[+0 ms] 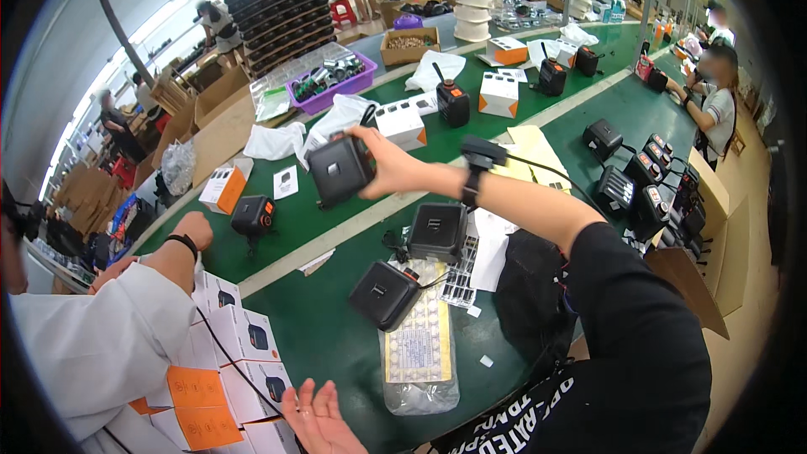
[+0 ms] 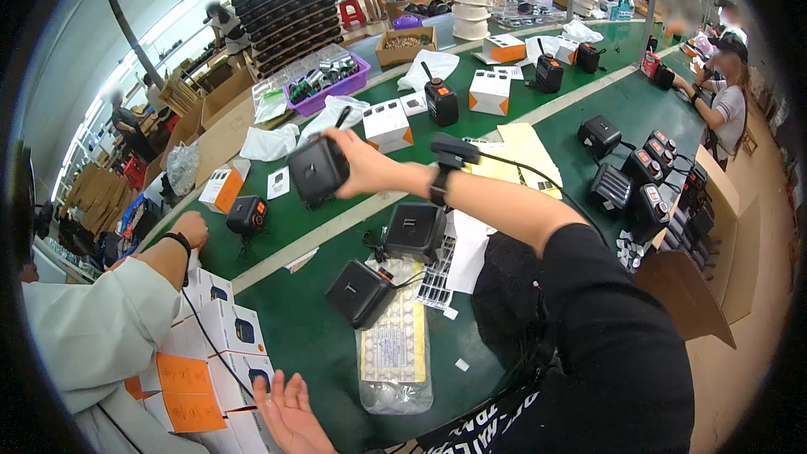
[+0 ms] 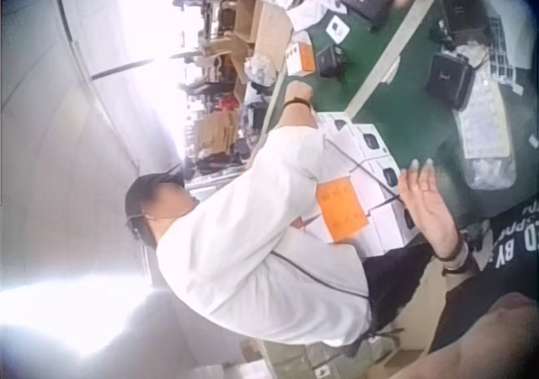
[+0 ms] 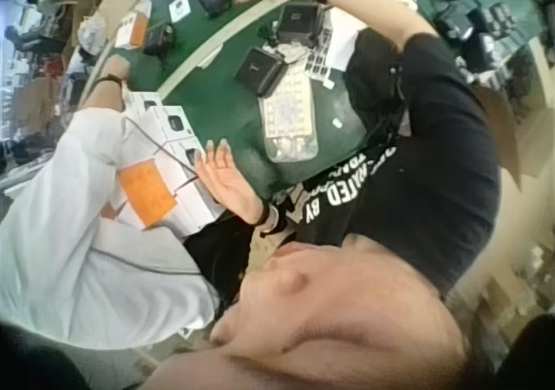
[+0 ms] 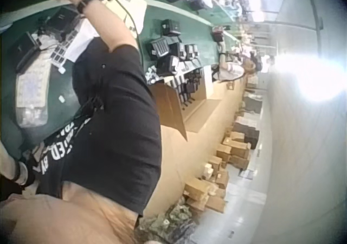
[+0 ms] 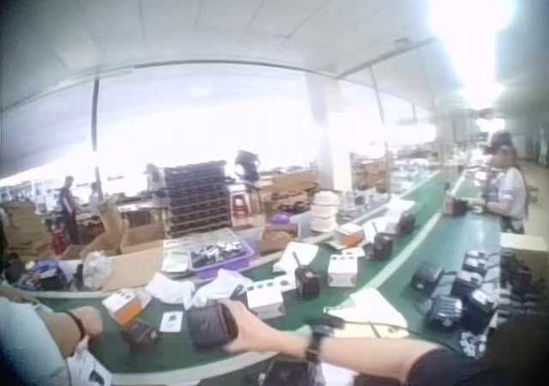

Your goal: Inspecting and applying labels to portable speakers on an assembly line.

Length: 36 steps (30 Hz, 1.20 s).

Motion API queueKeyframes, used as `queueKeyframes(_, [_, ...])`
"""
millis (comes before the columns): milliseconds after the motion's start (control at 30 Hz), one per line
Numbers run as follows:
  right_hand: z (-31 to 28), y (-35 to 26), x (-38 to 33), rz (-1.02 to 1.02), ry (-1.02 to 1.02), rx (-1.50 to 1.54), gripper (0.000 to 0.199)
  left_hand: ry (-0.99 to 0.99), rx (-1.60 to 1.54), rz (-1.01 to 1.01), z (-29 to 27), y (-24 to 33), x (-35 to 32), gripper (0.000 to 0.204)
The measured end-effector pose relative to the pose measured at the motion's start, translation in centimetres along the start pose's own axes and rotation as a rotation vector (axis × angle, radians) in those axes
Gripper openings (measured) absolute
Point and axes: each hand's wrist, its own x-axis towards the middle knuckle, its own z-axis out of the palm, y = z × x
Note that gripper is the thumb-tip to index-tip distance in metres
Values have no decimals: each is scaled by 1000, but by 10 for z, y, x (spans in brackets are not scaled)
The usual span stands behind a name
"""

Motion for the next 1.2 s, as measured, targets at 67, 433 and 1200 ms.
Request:
queueKeyframes(67, [-50,-66,-35,-36,-171,23,91,-128,159,75,21,2,11,42])
queueKeyframes(433, [-134,-201,-162,-327,-224,134,88,-842,669,613,129,-12,11,69])
queueKeyframes(1200, [-137,-208,-200,230,-79,1036,110,-567,361,-100,182,-22,-20,62])
